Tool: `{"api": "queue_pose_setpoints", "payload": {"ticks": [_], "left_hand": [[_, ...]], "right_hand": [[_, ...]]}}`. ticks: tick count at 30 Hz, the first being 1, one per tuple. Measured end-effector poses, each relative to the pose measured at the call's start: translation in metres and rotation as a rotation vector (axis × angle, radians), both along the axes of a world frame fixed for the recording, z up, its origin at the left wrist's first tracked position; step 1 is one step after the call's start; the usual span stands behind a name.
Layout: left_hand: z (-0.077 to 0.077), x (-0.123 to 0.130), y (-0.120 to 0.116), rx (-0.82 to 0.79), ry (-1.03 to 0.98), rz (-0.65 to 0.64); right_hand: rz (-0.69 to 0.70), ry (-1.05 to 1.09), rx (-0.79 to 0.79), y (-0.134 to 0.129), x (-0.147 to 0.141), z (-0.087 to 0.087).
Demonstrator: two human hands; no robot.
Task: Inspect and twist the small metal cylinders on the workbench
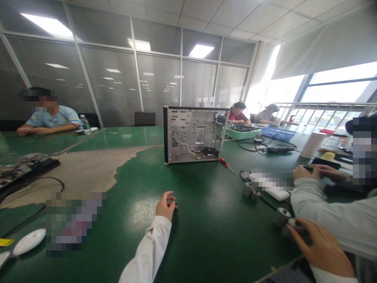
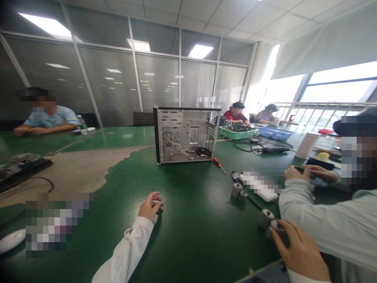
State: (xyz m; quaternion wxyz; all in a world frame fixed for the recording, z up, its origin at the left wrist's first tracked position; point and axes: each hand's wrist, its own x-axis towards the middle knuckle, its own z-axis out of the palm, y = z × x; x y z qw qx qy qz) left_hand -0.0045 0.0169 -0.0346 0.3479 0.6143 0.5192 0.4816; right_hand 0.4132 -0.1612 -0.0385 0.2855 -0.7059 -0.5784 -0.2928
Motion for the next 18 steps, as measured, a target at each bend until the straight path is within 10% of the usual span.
{"api": "queue_pose_setpoints", "payload": {"ticks": [6, 18], "left_hand": [[-0.005, 0.002, 0.003, 0.004, -0.013, 0.045], [0.003, 0.001, -0.002, -0.008, -0.032, 0.006]], "right_hand": [[0.032, -0.081, 0.007, 0.004, 0.017, -0.015], [-0.070, -0.056, -0.161, 0.047, 0.005, 0.010]]}}
